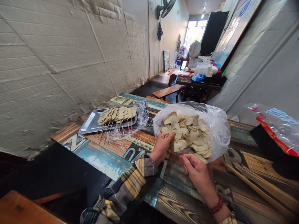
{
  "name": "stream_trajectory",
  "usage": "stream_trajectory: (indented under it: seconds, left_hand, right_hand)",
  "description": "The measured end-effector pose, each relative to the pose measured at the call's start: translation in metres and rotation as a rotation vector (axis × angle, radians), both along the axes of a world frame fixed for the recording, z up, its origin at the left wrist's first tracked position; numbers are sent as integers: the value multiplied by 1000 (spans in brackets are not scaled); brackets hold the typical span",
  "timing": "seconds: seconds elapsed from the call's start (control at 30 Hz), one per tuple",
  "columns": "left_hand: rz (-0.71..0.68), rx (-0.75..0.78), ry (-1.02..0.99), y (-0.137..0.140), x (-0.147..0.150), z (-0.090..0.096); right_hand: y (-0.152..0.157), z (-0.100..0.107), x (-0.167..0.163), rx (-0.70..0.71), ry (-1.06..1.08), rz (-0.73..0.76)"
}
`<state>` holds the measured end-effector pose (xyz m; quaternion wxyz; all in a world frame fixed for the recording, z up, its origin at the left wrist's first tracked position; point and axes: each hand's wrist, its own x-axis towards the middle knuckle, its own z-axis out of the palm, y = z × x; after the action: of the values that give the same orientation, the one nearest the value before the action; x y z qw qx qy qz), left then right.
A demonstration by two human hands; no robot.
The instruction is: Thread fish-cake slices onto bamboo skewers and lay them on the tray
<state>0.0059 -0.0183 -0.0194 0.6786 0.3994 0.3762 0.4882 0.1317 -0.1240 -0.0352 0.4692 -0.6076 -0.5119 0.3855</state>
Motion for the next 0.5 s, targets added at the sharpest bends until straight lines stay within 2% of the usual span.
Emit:
stream_trajectory:
  seconds: [0.5]
  left_hand:
    - [-37,41,76,-7,3,1]
  right_hand:
    - [0,5,-4,37,-57,-55]
